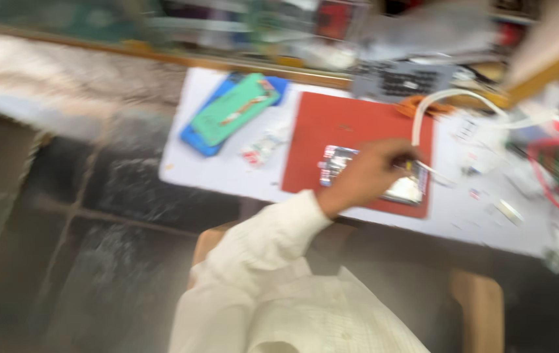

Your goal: The person repairs a disassembled smartphone on a workbench. They use a screwdriver to unscrew and adjust internal components, lift the battery and board area by hand, wipe the phone with a cloth, and continue working on the internals with the screwdriver.

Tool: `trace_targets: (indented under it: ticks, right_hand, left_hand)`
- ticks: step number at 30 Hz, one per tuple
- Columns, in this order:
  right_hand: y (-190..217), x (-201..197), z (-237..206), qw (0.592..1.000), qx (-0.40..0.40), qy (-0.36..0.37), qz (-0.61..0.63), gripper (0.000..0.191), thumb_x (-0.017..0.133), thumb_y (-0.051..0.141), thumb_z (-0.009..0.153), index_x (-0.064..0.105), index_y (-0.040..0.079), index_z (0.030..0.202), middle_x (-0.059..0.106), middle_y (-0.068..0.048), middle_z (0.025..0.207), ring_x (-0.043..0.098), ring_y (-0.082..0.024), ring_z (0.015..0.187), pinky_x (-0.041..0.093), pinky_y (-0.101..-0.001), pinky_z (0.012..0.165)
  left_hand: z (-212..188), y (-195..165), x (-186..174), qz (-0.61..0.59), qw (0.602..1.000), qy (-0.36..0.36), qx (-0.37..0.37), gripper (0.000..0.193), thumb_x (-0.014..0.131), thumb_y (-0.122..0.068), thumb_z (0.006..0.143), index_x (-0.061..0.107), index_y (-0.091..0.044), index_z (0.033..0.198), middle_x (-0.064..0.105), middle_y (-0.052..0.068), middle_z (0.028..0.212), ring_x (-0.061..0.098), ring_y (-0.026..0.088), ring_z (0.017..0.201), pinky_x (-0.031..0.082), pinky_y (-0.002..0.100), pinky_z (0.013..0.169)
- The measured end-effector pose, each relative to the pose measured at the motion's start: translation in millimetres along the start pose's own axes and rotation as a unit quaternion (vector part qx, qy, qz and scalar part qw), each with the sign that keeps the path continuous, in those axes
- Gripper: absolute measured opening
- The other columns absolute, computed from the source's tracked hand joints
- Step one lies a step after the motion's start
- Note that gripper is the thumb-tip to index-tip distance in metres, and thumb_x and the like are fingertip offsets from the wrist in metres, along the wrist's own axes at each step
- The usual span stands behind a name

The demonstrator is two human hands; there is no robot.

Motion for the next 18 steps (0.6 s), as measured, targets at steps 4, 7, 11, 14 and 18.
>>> trace_targets:
  ticks: [4, 7, 11, 14, 18]
  right_hand:
    - [41, -32, -11, 0.998, 0.011, 0.033, -0.049, 0.049, 0.067, -0.004, 0.096, 0.062, 0.001, 0.145, 0.070, -0.012, 0.114, 0.060, -0.016, 0.087, 0.053, -0.0302, 0.079]
    - [74, -6, -61, 0.984, 0.011, 0.047, 0.171, 0.051, 0.066, -0.004, 0.096, 0.062, 0.001, 0.146, 0.070, -0.012, 0.113, 0.060, -0.016, 0.086, 0.052, -0.0303, 0.079]
    - [100, 73, -104, 0.900, -0.035, 0.040, 0.433, 0.038, 0.076, -0.012, 0.087, 0.067, -0.005, 0.123, 0.073, -0.012, 0.106, 0.071, -0.014, 0.092, 0.059, -0.0268, 0.082]
    - [110, 103, -112, 0.902, -0.039, 0.032, 0.430, 0.030, 0.078, -0.014, 0.087, 0.068, -0.009, 0.115, 0.073, -0.015, 0.105, 0.071, -0.015, 0.094, 0.060, -0.0278, 0.087]
    - [117, 114, -116, 0.903, -0.023, 0.037, 0.427, 0.029, 0.076, -0.013, 0.087, 0.069, -0.008, 0.115, 0.073, -0.013, 0.105, 0.071, -0.014, 0.093, 0.059, -0.0262, 0.084]
  left_hand:
    - [-20, -9, -38, -0.032, 0.996, -0.081, -0.032, 0.023, 0.076, -0.001, 0.091, 0.069, -0.003, 0.113, 0.072, 0.004, 0.099, 0.068, 0.012, 0.092, 0.058, 0.028, 0.084]
    - [-29, -10, -40, -0.145, 0.981, -0.122, -0.041, 0.024, 0.078, 0.000, 0.092, 0.067, -0.002, 0.113, 0.071, 0.005, 0.100, 0.068, 0.011, 0.093, 0.059, 0.028, 0.085]
    - [-37, -10, -30, -0.245, 0.962, -0.118, -0.019, 0.025, 0.077, 0.002, 0.093, 0.067, -0.003, 0.116, 0.071, 0.005, 0.102, 0.069, 0.012, 0.098, 0.059, 0.028, 0.089]
    - [-41, -10, -27, -0.267, 0.958, -0.100, -0.022, 0.026, 0.076, 0.002, 0.094, 0.066, -0.004, 0.117, 0.071, 0.004, 0.103, 0.071, 0.012, 0.102, 0.060, 0.028, 0.091]
    - [-42, -10, -27, -0.267, 0.960, -0.082, -0.021, 0.028, 0.076, 0.003, 0.093, 0.065, -0.004, 0.118, 0.070, 0.003, 0.104, 0.070, 0.011, 0.102, 0.061, 0.028, 0.092]
Point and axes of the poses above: each hand's wrist, its own z-axis towards the middle knuckle, its own x-axis out of the palm, y = z × x, the point moved 5 cm from there along z, towards the middle knuckle
